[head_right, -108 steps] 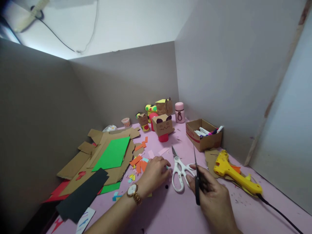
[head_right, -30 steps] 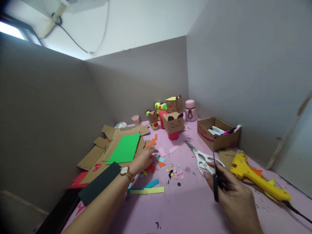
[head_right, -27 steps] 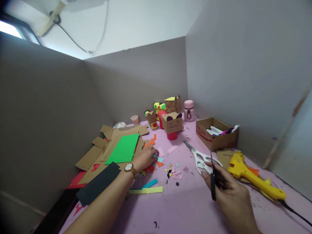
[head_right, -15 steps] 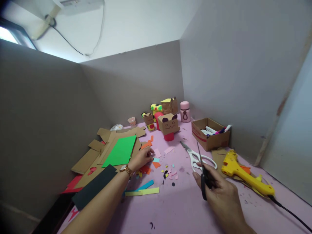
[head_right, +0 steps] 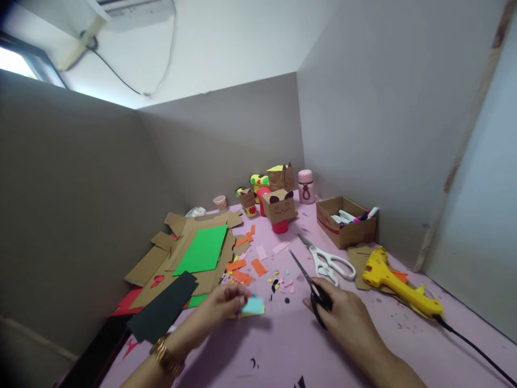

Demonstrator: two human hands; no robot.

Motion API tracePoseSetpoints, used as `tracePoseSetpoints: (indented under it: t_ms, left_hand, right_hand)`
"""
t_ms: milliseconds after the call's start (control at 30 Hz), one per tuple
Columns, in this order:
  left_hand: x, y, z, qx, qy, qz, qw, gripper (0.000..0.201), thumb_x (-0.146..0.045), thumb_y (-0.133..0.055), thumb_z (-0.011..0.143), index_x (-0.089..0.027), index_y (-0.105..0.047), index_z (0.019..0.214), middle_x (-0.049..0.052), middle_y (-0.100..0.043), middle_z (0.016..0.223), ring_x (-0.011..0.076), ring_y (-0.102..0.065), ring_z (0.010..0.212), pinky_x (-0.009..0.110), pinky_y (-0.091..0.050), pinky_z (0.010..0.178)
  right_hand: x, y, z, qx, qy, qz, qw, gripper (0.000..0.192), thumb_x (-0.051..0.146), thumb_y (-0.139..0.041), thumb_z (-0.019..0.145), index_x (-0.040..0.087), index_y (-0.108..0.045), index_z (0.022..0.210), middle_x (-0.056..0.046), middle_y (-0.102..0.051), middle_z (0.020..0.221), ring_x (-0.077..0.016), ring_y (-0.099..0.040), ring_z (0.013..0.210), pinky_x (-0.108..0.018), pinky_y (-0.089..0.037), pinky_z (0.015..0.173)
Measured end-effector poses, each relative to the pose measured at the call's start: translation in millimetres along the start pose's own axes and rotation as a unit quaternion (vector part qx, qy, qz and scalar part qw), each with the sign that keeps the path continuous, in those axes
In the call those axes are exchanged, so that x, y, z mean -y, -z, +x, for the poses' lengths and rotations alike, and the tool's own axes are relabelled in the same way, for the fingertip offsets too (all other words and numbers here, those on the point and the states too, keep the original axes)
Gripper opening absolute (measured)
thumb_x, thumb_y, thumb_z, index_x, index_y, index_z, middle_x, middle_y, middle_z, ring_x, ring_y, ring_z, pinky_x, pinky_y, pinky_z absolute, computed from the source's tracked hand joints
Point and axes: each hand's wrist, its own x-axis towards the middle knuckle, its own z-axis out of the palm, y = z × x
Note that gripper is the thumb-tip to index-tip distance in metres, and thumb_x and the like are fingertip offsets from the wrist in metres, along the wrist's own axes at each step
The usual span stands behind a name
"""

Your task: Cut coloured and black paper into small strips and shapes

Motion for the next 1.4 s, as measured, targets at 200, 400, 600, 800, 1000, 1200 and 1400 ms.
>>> tracePoseSetpoints:
  t_ms: [200,400,600,800,1000,1200,1400]
  left_hand:
    - [15,-45.2,-58,0.113,0.024,-0.013,0.993,0.015,-0.018,-0.052,0.073,-0.016,-0.066,0.078,-0.002,-0.060,0.065,0.0122,-0.054,0.063,0.022,-0.037,0.059]
    - [16,-21.0,-76,0.074,-0.030,0.009,0.997,0.015,-0.022,-0.049,0.080,-0.017,-0.064,0.080,0.005,-0.067,0.092,0.0179,-0.057,0.089,0.028,-0.040,0.079]
    - [29,3.1,-88,-0.027,-0.006,-0.055,0.998,0.018,-0.033,-0.051,0.080,-0.016,-0.056,0.077,-0.003,-0.053,0.064,0.0117,-0.047,0.058,0.023,-0.035,0.057]
    - [39,-28.6,-95,0.034,0.034,-0.079,0.996,0.015,-0.027,-0.052,0.076,-0.015,-0.059,0.082,-0.002,-0.056,0.067,0.0108,-0.051,0.050,0.024,-0.037,0.054]
    - [38,-48.5,-108,0.036,0.046,-0.123,0.991,0.023,-0.023,-0.049,0.078,-0.015,-0.057,0.099,-0.001,-0.062,0.063,0.0162,-0.059,0.068,0.028,-0.038,0.071]
    - [50,-54.1,-124,0.036,0.061,-0.143,0.987,0.021,-0.020,-0.052,0.075,-0.016,-0.059,0.094,0.000,-0.062,0.071,0.0141,-0.058,0.064,0.025,-0.037,0.063]
    - [47,-64.3,-134,0.023,0.061,-0.187,0.980,0.024,-0.029,-0.059,0.076,-0.017,-0.061,0.097,0.001,-0.063,0.072,0.0139,-0.057,0.062,0.025,-0.039,0.061]
  right_hand:
    - [0,2,1,0.042,0.028,-0.022,0.998,0.040,0.031,-0.055,0.078,0.019,-0.060,0.116,-0.007,-0.076,0.095,-0.0252,-0.070,0.081,-0.032,-0.053,0.068]
    - [1,10,-19,0.075,0.044,-0.064,0.994,0.032,0.023,-0.054,0.075,0.023,-0.068,0.103,-0.004,-0.076,0.095,-0.0263,-0.069,0.087,-0.033,-0.051,0.073]
    - [-13,27,-44,0.093,0.040,-0.135,0.986,0.040,0.017,-0.051,0.072,0.021,-0.067,0.108,-0.010,-0.074,0.104,-0.0316,-0.068,0.092,-0.041,-0.051,0.076]
    - [-28,47,-58,0.104,0.082,-0.180,0.975,0.042,0.014,-0.055,0.070,0.026,-0.068,0.108,-0.008,-0.072,0.107,-0.0283,-0.066,0.097,-0.036,-0.053,0.079]
    - [10,37,-80,0.079,0.103,-0.211,0.969,0.032,0.018,-0.047,0.082,0.019,-0.067,0.106,-0.016,-0.069,0.100,-0.0329,-0.066,0.091,-0.045,-0.056,0.068]
    - [57,0,-108,0.166,0.314,-0.124,0.926,0.027,0.014,-0.059,0.077,0.020,-0.069,0.101,-0.011,-0.073,0.105,-0.0239,-0.068,0.096,-0.030,-0.057,0.080]
    - [46,-30,-125,0.050,0.337,-0.142,0.929,0.038,0.020,-0.056,0.082,0.018,-0.061,0.119,-0.017,-0.070,0.110,-0.0243,-0.070,0.093,-0.027,-0.060,0.072]
